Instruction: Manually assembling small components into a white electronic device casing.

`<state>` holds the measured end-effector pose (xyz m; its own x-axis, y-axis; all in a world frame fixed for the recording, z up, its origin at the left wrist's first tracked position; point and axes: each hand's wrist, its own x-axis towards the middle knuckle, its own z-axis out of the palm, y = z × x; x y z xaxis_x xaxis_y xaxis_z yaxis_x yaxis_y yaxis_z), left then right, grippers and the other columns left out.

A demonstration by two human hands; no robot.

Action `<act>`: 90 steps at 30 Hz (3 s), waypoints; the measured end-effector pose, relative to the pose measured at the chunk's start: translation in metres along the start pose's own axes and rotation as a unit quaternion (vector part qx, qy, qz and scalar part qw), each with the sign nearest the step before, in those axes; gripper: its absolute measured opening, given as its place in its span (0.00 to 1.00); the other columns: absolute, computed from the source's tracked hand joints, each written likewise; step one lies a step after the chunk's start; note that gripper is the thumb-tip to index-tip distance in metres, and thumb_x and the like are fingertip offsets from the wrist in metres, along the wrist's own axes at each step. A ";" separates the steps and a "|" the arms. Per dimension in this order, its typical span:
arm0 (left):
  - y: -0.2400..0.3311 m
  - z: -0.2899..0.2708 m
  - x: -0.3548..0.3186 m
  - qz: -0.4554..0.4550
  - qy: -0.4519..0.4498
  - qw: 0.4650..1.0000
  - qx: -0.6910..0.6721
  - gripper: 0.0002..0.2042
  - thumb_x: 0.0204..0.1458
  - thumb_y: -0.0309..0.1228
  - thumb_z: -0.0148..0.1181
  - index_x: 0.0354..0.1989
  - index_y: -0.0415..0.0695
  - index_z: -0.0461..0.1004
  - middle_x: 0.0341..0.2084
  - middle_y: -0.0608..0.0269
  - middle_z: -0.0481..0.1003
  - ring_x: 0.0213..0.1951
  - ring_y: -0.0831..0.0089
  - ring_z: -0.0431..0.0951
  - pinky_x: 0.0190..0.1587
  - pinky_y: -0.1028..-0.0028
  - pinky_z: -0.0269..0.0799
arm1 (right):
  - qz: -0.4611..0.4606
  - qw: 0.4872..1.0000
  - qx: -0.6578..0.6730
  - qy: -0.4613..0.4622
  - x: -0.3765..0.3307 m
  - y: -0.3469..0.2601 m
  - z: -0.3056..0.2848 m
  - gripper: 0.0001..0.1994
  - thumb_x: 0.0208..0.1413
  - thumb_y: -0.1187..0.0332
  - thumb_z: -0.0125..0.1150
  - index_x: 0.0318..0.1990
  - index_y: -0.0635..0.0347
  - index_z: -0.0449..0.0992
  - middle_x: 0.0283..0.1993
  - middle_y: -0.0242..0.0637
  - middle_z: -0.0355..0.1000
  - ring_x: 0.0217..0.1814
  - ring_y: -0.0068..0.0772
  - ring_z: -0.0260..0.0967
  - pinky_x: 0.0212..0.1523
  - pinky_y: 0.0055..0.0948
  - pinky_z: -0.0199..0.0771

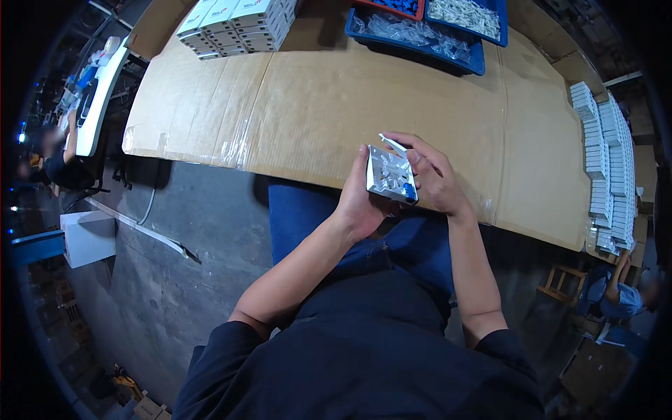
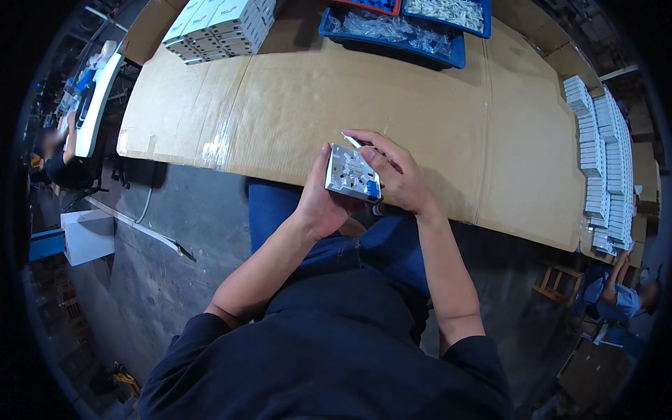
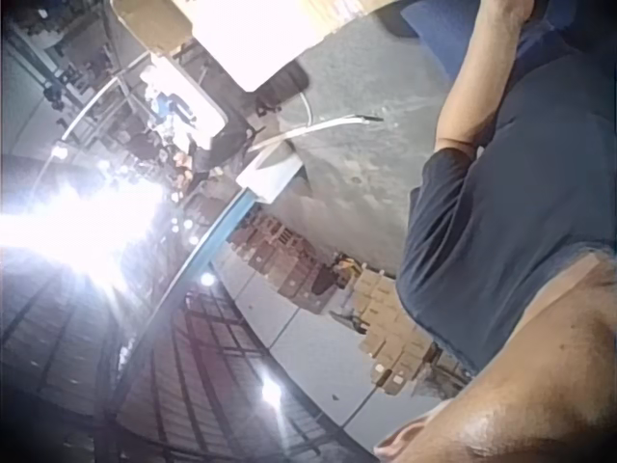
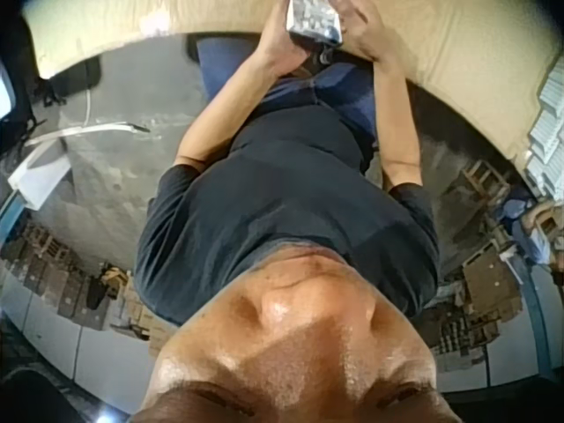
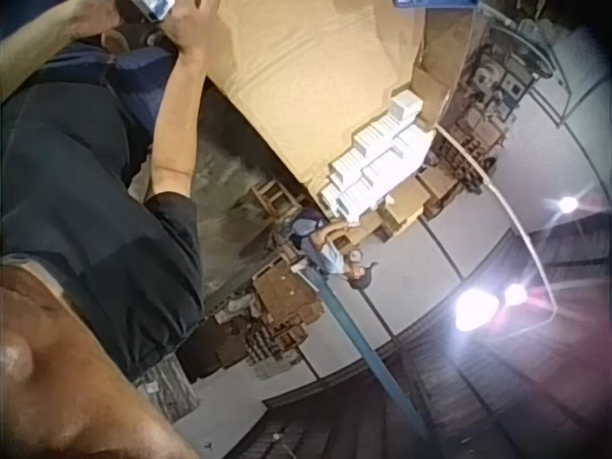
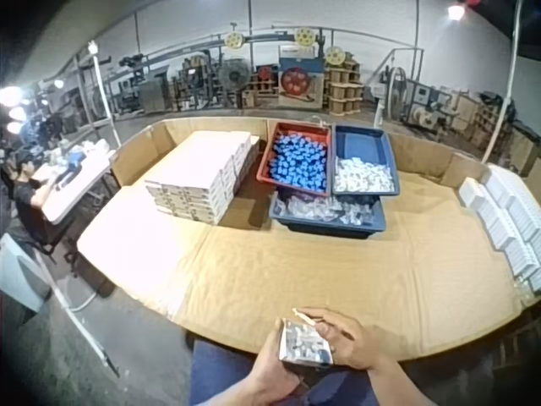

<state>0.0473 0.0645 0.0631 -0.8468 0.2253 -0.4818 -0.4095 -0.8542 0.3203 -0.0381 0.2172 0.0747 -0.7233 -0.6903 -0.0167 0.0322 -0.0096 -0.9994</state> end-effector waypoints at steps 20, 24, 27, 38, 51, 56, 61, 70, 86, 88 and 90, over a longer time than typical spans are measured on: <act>-0.004 -0.018 0.010 -0.022 0.011 0.999 -0.036 0.37 0.68 0.65 0.24 0.64 0.49 0.66 0.52 0.54 0.75 0.53 0.61 0.77 0.49 0.55 0.83 | 0.020 0.996 -0.079 -0.045 0.013 0.024 -0.002 0.22 0.73 0.56 0.54 0.59 0.67 0.78 0.60 0.42 0.75 0.56 0.33 0.74 0.58 0.28 0.73; -0.005 -0.028 0.014 -0.038 -0.008 0.998 -0.055 0.32 0.69 0.63 0.33 0.65 0.52 0.67 0.58 0.57 0.74 0.57 0.61 0.77 0.57 0.51 0.80 | 0.069 0.993 -0.057 -0.071 0.015 0.020 -0.003 0.23 0.74 0.55 0.51 0.63 0.66 0.76 0.59 0.41 0.76 0.58 0.30 0.73 0.60 0.28 0.72; -0.002 -0.023 0.015 -0.046 -0.011 0.998 -0.052 0.33 0.70 0.62 0.26 0.65 0.49 0.66 0.54 0.55 0.74 0.54 0.61 0.77 0.53 0.53 0.82 | 0.089 0.992 -0.050 -0.074 0.016 0.021 -0.005 0.23 0.74 0.55 0.51 0.63 0.65 0.77 0.55 0.39 0.78 0.55 0.28 0.75 0.57 0.27 0.74; -0.004 -0.031 0.022 -0.062 0.010 0.996 -0.069 0.31 0.71 0.60 0.29 0.64 0.51 0.66 0.54 0.56 0.74 0.54 0.61 0.77 0.52 0.53 0.81 | 0.153 0.979 -0.101 -0.089 0.023 0.020 -0.007 0.22 0.74 0.54 0.52 0.61 0.63 0.79 0.46 0.35 0.82 0.47 0.20 0.74 0.51 0.25 0.75; -0.005 -0.031 0.021 -0.064 0.005 0.995 -0.070 0.32 0.71 0.61 0.29 0.65 0.50 0.65 0.55 0.56 0.73 0.55 0.60 0.76 0.54 0.52 0.81 | 0.142 0.978 -0.121 -0.089 0.021 0.016 -0.002 0.23 0.73 0.53 0.53 0.61 0.63 0.79 0.45 0.35 0.82 0.44 0.19 0.74 0.48 0.24 0.75; -0.009 -0.037 0.020 -0.057 -0.015 0.993 -0.098 0.27 0.72 0.57 0.36 0.62 0.51 0.69 0.57 0.59 0.75 0.58 0.60 0.77 0.58 0.51 0.78 | 0.161 0.980 -0.088 -0.082 0.020 0.026 -0.003 0.23 0.73 0.53 0.53 0.62 0.63 0.78 0.46 0.34 0.82 0.44 0.19 0.74 0.48 0.24 0.76; -0.012 -0.036 0.017 -0.030 -0.008 0.996 -0.084 0.27 0.71 0.58 0.35 0.62 0.51 0.69 0.57 0.58 0.75 0.59 0.59 0.76 0.60 0.50 0.75 | 0.234 0.969 -0.024 -0.075 0.010 0.003 0.006 0.25 0.72 0.51 0.55 0.63 0.61 0.77 0.45 0.37 0.83 0.42 0.20 0.76 0.44 0.27 0.80; -0.006 -0.028 0.005 0.023 0.038 0.999 -0.022 0.35 0.69 0.64 0.33 0.69 0.49 0.63 0.59 0.53 0.71 0.61 0.59 0.73 0.60 0.55 0.73 | -0.033 0.955 -0.284 -0.076 -0.005 0.020 0.023 0.28 0.69 0.54 0.57 0.71 0.57 0.69 0.77 0.47 0.60 0.82 0.47 0.52 0.78 0.44 0.52; -0.005 -0.006 -0.014 0.072 0.005 0.956 0.283 0.24 0.69 0.48 0.55 0.58 0.38 0.72 0.42 0.65 0.77 0.40 0.81 0.76 0.40 0.77 0.73 | -0.118 0.971 -0.201 0.058 -0.034 0.002 0.004 0.35 0.46 0.77 0.77 0.65 0.56 0.74 0.73 0.43 0.66 0.79 0.43 0.58 0.76 0.42 0.59; -0.007 -0.009 -0.017 0.050 0.012 0.959 0.278 0.23 0.67 0.47 0.59 0.57 0.39 0.74 0.37 0.69 0.78 0.36 0.84 0.75 0.33 0.81 0.69 | -0.086 0.985 -0.093 0.113 -0.037 0.015 0.002 0.35 0.46 0.77 0.78 0.65 0.59 0.73 0.70 0.41 0.69 0.70 0.36 0.67 0.71 0.37 0.65; -0.007 -0.011 -0.020 0.066 -0.026 0.948 0.311 0.23 0.67 0.43 0.60 0.64 0.42 0.72 0.34 0.72 0.76 0.31 0.88 0.70 0.28 0.83 0.62 | -0.069 0.987 -0.038 0.139 -0.039 0.020 0.003 0.35 0.46 0.77 0.78 0.65 0.61 0.73 0.69 0.40 0.71 0.66 0.33 0.72 0.69 0.35 0.68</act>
<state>0.0708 0.0608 0.0616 -0.9139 0.1721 -0.3676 -0.4052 -0.4388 0.8020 -0.0073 0.2423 0.0554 -0.8788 -0.4611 0.1227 -0.1243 -0.0270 -0.9919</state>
